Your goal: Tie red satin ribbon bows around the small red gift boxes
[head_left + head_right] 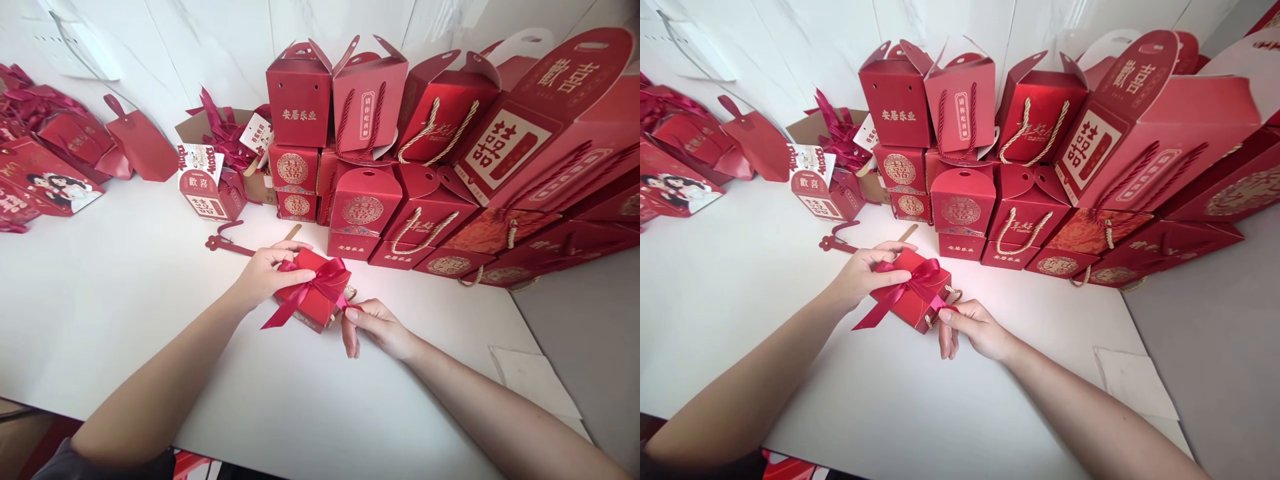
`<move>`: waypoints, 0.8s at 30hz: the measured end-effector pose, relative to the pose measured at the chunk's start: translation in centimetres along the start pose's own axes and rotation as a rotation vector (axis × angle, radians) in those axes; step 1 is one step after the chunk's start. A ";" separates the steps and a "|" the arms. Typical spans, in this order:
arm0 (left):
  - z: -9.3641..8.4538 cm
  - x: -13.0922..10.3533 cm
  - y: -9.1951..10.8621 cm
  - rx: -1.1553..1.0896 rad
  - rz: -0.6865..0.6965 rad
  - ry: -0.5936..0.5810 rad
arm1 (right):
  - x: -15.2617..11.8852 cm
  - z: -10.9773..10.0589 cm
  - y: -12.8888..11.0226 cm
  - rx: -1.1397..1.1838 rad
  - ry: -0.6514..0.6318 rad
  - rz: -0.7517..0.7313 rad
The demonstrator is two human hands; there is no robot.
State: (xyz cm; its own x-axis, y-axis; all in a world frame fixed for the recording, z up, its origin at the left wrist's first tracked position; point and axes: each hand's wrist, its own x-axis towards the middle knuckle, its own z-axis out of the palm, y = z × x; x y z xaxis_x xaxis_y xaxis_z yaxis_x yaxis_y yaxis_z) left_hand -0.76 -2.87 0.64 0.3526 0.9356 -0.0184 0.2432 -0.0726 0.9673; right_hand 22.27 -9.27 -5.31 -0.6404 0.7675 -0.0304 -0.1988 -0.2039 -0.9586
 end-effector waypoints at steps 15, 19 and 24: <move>0.1 0.1 -0.1 -0.225 -0.081 -0.033 | -0.1 -0.5 -1.1 -0.283 -0.256 0.115; -0.2 0.2 -0.3 -0.356 -0.147 -0.090 | 0.0 -0.3 -1.2 -0.331 -0.274 0.080; -3.4 1.2 -1.2 -0.240 0.128 -0.242 | -0.1 -0.1 -1.3 -0.410 -0.311 -0.008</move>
State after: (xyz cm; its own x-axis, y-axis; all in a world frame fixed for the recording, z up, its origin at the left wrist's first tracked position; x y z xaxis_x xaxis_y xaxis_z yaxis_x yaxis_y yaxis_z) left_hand -3.66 -0.51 0.32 0.5772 0.8132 0.0750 -0.0255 -0.0738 0.9969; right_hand 22.66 -8.99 -4.14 -0.8426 0.5385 0.0033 0.0629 0.1045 -0.9925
